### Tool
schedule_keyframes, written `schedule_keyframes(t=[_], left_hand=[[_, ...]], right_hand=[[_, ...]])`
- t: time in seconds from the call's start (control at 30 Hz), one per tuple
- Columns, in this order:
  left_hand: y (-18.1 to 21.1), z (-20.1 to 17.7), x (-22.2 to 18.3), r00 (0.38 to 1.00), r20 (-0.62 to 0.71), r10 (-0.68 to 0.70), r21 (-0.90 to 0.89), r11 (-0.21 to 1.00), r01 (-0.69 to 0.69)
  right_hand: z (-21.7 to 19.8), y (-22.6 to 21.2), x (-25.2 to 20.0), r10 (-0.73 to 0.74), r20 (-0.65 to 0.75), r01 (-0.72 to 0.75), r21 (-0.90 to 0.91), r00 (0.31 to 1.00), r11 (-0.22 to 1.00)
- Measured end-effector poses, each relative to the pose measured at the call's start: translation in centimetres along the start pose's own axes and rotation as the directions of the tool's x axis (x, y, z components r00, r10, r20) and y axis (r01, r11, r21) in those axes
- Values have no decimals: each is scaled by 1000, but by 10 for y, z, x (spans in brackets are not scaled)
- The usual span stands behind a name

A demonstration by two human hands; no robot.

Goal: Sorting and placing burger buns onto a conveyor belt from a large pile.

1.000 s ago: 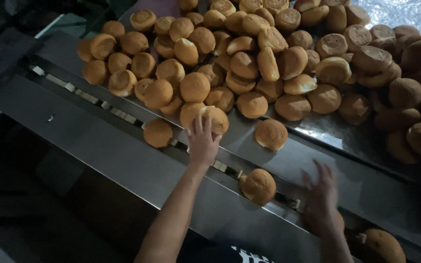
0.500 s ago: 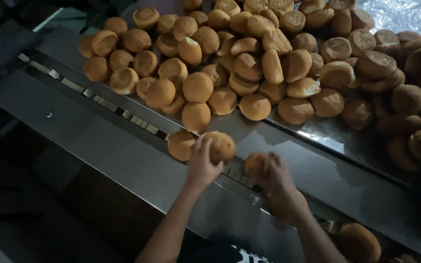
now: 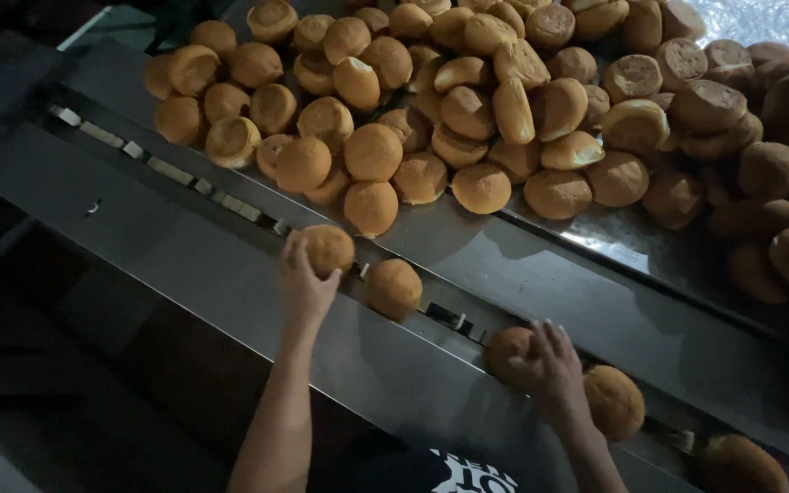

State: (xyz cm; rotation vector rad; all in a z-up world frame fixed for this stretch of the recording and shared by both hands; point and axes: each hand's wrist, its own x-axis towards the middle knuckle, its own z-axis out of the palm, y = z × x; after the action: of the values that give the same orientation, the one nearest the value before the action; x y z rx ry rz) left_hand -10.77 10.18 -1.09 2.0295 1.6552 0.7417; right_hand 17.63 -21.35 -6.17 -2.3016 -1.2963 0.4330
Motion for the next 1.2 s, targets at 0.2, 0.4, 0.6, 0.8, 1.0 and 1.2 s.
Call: schedule_keyframes(t=[0.2, 0.4, 0.6, 0.8, 1.0, 1.2], left_hand=[[-18, 58, 11, 886, 458, -76, 155, 988, 5], [52, 34, 8, 980, 142, 140, 188, 968, -165], [81, 65, 54, 944, 308, 123, 80, 985, -154], [69, 97, 70, 966, 255, 48, 60, 996, -65], [53, 95, 88, 909, 361, 209, -154, 974, -163], [44, 74, 100, 783, 550, 290, -122, 956, -268]], right_hand=[[-28, -35, 42, 181, -134, -162, 144, 974, 976], [-24, -65, 168, 38, -181, -19, 105, 983, 994], [2, -87, 254, -146, -142, 128, -127, 979, 984], [23, -57, 249, -61, -134, 34, -197, 989, 980], [1, -33, 215, -60, -376, 89, 60, 925, 994], [2, -7, 167, 149, -234, 19, 591, 961, 806]])
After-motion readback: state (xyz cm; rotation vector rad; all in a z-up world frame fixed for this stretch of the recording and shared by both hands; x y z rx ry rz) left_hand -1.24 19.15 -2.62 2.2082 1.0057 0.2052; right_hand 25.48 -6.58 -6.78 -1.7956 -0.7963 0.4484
